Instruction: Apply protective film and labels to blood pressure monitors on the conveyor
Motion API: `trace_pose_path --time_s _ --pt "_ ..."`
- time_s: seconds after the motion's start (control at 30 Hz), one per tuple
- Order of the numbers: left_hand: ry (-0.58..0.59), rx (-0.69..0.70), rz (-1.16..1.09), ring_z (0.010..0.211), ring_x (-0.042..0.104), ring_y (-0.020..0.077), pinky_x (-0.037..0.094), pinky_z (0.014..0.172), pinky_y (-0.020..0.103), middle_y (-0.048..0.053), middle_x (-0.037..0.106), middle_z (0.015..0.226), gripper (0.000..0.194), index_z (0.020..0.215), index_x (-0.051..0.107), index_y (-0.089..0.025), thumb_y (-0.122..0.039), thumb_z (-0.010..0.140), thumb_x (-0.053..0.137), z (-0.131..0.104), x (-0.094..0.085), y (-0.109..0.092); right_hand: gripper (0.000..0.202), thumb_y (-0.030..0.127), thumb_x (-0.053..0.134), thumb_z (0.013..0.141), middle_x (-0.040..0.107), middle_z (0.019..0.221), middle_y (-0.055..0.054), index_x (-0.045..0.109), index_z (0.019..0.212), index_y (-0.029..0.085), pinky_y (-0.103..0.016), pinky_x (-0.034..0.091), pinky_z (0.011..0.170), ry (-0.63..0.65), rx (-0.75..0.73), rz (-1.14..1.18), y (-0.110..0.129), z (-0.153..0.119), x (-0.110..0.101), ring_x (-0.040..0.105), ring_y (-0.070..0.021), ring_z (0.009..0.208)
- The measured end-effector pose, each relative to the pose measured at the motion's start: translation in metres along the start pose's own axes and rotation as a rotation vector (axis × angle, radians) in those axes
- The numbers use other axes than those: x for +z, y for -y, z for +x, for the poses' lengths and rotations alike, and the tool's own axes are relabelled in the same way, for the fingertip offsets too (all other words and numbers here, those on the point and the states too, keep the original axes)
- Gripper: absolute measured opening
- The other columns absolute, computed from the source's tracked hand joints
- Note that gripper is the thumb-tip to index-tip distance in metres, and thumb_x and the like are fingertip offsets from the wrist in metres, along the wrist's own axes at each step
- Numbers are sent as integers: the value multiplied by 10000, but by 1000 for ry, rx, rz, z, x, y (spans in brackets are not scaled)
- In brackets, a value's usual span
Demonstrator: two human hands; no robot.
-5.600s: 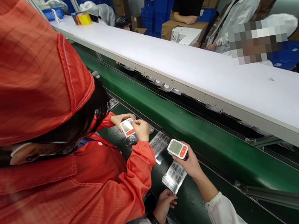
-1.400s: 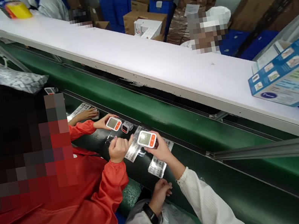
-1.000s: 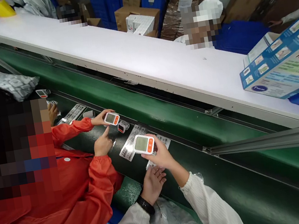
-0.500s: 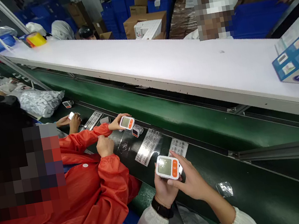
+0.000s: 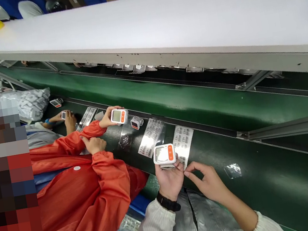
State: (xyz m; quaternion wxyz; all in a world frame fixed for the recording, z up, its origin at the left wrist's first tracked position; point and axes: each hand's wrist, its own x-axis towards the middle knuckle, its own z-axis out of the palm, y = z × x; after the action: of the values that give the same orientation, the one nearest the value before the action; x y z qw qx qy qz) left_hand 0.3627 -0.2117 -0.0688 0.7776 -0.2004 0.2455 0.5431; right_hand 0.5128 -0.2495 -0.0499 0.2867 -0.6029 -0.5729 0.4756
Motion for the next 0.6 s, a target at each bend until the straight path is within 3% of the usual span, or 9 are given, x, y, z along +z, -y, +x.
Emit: trace_pose_path --time_s 0.13,0.2,0.3,0.47,0.6 --pt "-45 -17 14 645 544 151 441 644 297 90 676 867 438 983 757 -133 -506 1005 528 2 4 2 302 519 578 1005 750 940 -50 714 973 252 -369 577 803 4 13 2 -4 -2 0 707 -248 892" --pt "-49 -15 32 644 541 149 444 641 294 89 676 869 457 993 761 -135 -515 1018 509 2 7 2 314 511 581 1004 757 1072 -78 683 1160 258 -406 599 832 -29 5 25 -4 0 -1 724 -250 898" --pt "-25 14 62 645 543 145 445 628 282 86 680 869 422 976 756 -134 -489 1014 530 2 9 0 501 479 619 986 711 1278 -129 533 1428 260 -458 616 890 -84 -36 25 1 3 -3 739 -255 948" --pt "24 51 75 616 546 156 439 585 285 73 688 801 413 982 752 -139 -522 984 599 0 8 0 563 414 633 988 618 1459 -141 464 1508 277 -510 570 1038 -96 -190 -56 13 6 4 675 -305 1225" --pt "50 50 85 595 548 150 427 554 278 85 727 847 469 1050 759 -132 -570 978 608 -3 10 2 638 393 642 982 552 1533 -147 392 1558 282 -557 517 1123 -119 -223 -61 21 10 13 596 -334 1359"
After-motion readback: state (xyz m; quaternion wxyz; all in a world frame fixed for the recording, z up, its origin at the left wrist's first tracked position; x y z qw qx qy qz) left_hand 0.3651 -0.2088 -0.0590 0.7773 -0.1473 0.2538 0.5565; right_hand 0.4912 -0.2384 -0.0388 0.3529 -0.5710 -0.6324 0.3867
